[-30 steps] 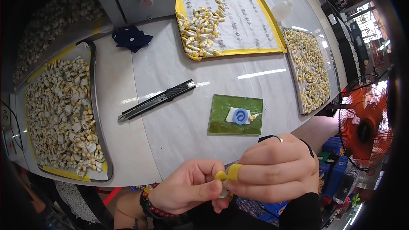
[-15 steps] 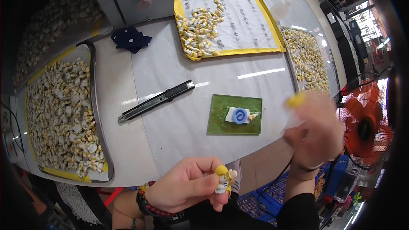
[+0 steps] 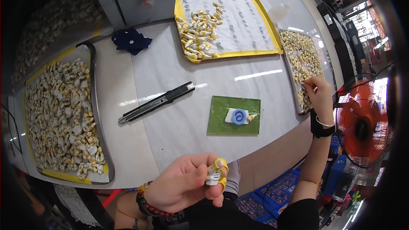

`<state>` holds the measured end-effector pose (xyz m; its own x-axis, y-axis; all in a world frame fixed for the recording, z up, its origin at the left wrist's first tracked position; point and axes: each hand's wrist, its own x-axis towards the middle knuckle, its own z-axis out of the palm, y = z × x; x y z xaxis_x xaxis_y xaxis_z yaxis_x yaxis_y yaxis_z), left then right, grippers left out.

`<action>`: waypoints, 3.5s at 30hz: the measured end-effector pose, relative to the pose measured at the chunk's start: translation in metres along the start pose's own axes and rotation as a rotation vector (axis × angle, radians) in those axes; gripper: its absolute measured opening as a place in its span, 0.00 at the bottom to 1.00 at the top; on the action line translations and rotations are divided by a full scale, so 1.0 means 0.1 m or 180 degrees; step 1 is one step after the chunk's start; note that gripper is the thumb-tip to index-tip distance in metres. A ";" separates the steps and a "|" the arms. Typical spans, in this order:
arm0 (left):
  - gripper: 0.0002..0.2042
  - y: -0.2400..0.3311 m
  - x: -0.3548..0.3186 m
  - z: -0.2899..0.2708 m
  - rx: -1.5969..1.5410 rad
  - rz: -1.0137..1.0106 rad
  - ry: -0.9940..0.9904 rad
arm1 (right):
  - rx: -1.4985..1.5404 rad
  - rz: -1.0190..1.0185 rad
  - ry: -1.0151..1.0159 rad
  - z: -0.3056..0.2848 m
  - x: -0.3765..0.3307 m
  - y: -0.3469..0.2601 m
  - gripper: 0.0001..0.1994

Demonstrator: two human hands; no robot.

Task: The person assembles small capsule-like objects by hand, applying a small amount of adhesive from a bottle onto a green pad and then joining two halves of each capsule. The person places the assembled capsules into a tray on the table.

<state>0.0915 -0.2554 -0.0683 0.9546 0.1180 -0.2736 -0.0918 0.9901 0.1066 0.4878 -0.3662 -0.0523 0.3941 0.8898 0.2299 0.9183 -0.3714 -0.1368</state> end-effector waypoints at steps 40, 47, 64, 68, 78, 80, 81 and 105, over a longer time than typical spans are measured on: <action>0.18 0.01 -0.22 -0.29 0.2782 0.2112 -0.0360 | 0.1051 -0.1878 -0.0938 0.05 -0.03 -1.60 0.07; 0.15 0.03 -0.14 -0.23 0.4147 0.2623 -0.0656 | 0.2974 -0.1471 -0.0630 -0.23 -0.28 -1.85 0.11; 0.16 -0.01 -0.15 -0.01 0.4681 0.3503 -0.0273 | 0.3649 -0.2089 -0.0924 -0.10 -0.37 -2.10 0.05; 0.17 -0.02 -0.16 0.04 0.4731 0.3555 -0.0113 | 0.3657 -0.2296 -0.0928 -0.08 -0.34 -2.10 0.04; 0.17 0.07 -0.16 -0.02 0.5002 0.3051 -0.0364 | 0.3504 -0.2325 -0.0866 -0.08 -0.32 -2.11 0.04; 0.14 0.11 -0.18 -0.12 0.5303 0.2067 -0.0549 | 0.3333 -0.2140 -0.0679 -0.08 -0.40 -2.13 0.05; 0.18 0.04 -0.18 0.04 0.4832 0.3521 0.0123 | 0.3204 -0.2143 -0.0555 -0.06 -0.41 -2.14 0.05; 0.21 3.63 -1.01 -0.59 0.8318 0.2366 0.3737 | 0.2275 -0.1246 0.0210 -0.26 -0.51 -1.55 0.12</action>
<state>-0.0550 0.0963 -0.0585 0.5736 0.7710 0.2767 0.7827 -0.6155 0.0924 0.3266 -0.3610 -0.0174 0.0715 0.8944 0.4415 0.7538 0.2414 -0.6112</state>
